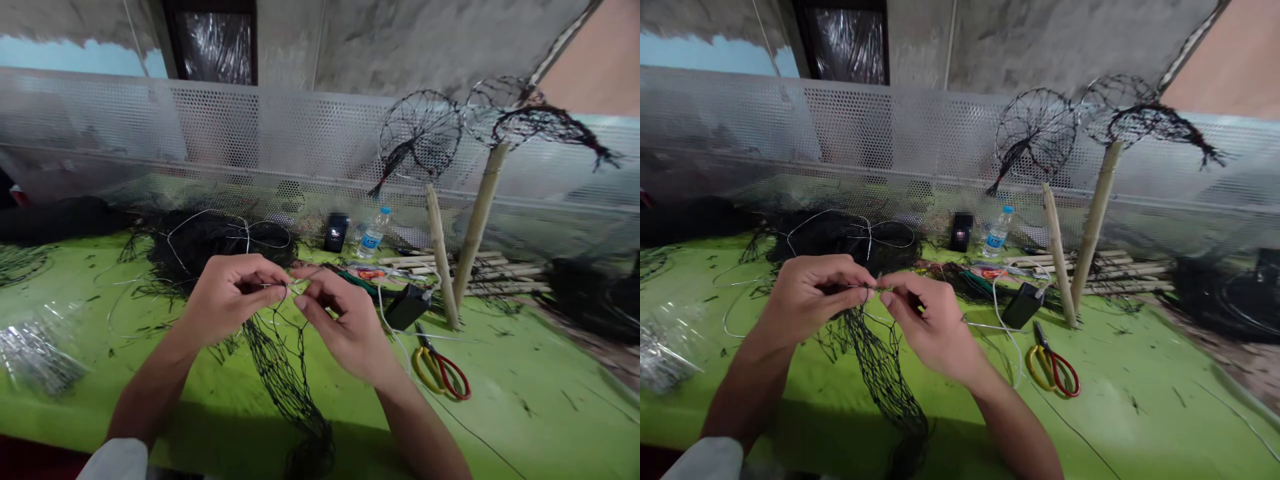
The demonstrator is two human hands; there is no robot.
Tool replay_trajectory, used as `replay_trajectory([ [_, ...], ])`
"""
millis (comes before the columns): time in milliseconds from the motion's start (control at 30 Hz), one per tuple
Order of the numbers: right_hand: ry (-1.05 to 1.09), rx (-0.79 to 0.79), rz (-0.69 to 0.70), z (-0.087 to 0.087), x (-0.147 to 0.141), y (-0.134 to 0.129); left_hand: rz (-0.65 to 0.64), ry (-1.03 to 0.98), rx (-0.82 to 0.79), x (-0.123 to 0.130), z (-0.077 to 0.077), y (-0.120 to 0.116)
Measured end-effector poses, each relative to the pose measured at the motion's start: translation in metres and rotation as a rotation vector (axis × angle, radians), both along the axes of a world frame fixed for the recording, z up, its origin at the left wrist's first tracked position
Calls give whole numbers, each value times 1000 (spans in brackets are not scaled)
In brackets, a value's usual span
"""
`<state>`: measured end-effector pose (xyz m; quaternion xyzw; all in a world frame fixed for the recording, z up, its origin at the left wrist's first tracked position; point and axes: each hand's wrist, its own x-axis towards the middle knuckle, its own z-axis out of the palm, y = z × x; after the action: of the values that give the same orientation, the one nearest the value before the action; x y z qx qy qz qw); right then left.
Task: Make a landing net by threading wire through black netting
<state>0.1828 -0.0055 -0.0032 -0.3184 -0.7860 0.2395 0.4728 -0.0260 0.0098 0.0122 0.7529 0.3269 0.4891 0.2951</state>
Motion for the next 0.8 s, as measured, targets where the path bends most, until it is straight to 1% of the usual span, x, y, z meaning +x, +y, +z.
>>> replay_trajectory([
  [100,13,101,-108,-5,-3,-2,-14,-26,-114,-1,0,8],
  [233,75,317,-158,-13,-5,1,-86,25,-236,-4,2,11],
  [300,92,392,-155,-15,-3,6,-118,31,-274,-5,3,9],
  [367,89,427,-90,-15,-2,10,-156,13,-311,-5,4,6],
  [467,63,408,38,-15,0,13,-237,-36,-393,-5,4,5],
  [533,63,387,72,-14,1,13,-295,-69,-448,-5,4,6],
  [633,103,355,109,-15,0,13,-340,-108,-501,-7,2,9],
  [700,168,296,173,-16,-2,13,-360,-133,-517,-7,1,11],
  [800,327,122,327,-19,-4,12,-387,-158,-521,-7,1,11],
])
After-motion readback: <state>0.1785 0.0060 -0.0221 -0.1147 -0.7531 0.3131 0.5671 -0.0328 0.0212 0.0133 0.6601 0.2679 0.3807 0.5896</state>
